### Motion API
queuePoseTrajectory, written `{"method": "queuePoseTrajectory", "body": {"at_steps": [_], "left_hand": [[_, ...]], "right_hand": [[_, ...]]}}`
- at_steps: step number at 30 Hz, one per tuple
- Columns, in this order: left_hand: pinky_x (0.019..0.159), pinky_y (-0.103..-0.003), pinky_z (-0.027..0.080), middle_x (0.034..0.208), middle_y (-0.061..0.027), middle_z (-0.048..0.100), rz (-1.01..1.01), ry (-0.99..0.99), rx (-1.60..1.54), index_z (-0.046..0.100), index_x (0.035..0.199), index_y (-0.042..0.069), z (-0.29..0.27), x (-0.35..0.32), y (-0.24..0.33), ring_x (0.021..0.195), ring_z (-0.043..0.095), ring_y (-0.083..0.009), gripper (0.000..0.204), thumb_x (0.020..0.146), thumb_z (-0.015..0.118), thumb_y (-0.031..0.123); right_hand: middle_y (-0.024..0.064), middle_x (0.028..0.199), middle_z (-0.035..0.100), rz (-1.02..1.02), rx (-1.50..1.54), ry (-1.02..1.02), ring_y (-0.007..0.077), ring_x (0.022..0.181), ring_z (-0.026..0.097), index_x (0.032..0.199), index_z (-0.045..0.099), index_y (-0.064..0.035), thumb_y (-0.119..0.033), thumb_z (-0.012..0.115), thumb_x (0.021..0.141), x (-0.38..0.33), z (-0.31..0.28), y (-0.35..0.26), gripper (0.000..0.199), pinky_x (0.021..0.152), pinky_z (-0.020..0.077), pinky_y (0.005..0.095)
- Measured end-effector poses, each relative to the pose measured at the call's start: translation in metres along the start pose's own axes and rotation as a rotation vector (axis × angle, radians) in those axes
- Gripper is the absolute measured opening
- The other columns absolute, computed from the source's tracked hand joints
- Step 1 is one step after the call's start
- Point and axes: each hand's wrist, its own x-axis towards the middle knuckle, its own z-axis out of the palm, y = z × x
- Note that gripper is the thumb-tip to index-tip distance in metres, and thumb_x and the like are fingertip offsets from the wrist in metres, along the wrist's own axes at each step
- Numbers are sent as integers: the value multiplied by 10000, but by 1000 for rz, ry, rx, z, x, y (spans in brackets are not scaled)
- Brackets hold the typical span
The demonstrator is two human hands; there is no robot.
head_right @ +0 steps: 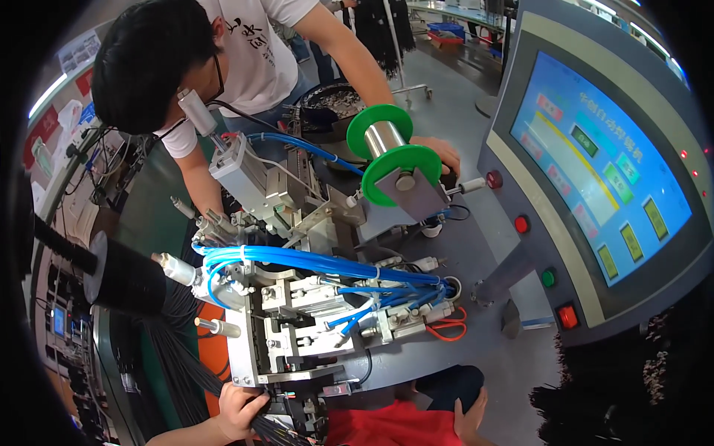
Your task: Inserting wire harness connectors into a specialized testing or assembly machine on a factory floor.
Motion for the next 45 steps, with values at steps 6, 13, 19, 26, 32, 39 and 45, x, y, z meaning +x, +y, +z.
{"method": "queuePoseTrajectory", "body": {"at_steps": [6, 13, 19, 26, 32, 39, 45], "left_hand": [[758, -461, 416, 959, -172, 570, -34, -19, -50, 616, 1064, -19, -3, 10, 3, 870, 556, -349, 577, 711, 574, 436], [764, -460, 410, 945, -163, 565, -50, -31, -61, 620, 1056, -14, -6, 11, 4, 874, 555, -351, 572, 728, 558, 450], [764, -462, 412, 957, -166, 568, -45, -39, -24, 620, 1053, -12, -2, 7, 2, 873, 554, -357, 530, 723, 569, 400], [757, -464, 418, 950, -164, 574, -45, -23, -31, 618, 1055, -4, -4, 13, 4, 855, 558, -359, 488, 700, 600, 331], [756, -408, 417, 943, -80, 580, -122, -91, -23, 626, 1077, 87, -7, 15, 6, 874, 559, -278, 433, 688, 657, 273], [752, -415, 422, 959, -86, 588, -106, -57, -48, 620, 1056, 72, -10, 18, 10, 870, 568, -285, 430, 688, 658, 291], [738, -406, 426, 962, -87, 589, -52, -4, -57, 614, 1063, 65, -1, 6, -4, 877, 571, -286, 413, 694, 658, 244]], "right_hand": [[246, 1423, 263, -27, 6, -26, 390, 1326, 280, 1409, 195, 41, -176, 599, 847, 3, -5, 5, 725, 1106, 217, 416], [267, 1471, 236, 81, -8, -109, 400, 1372, 209, 1420, 198, 71, -459, 577, 867, 4, -16, -10, 855, 1144, 148, 426], [286, 1463, 236, 43, -13, -88, 394, 1373, 210, 1410, 203, 90, -413, 569, 883, 3, -15, -10, 816, 1144, 147, 420], [284, 1429, 270, -22, -17, -20, 394, 1348, 251, 1398, 212, 81, -341, 574, 872, 2, -6, 3, 766, 1129, 172, 423], [231, 1430, 255, -9, 9, -17, 370, 1342, 260, 1415, 188, 23, -194, 575, 851, 1, -4, 5, 717, 1116, 193, 407], [227, 1426, 267, -13, 7, 7, 366, 1337, 274, 1413, 196, 21, -204, 577, 854, -3, -6, 9, 713, 1113, 204, 400], [228, 1420, 278, -44, 11, 43, 364, 1325, 296, 1416, 202, 10, -205, 576, 859, 2, -1, 18, 705, 1106, 218, 391]]}}
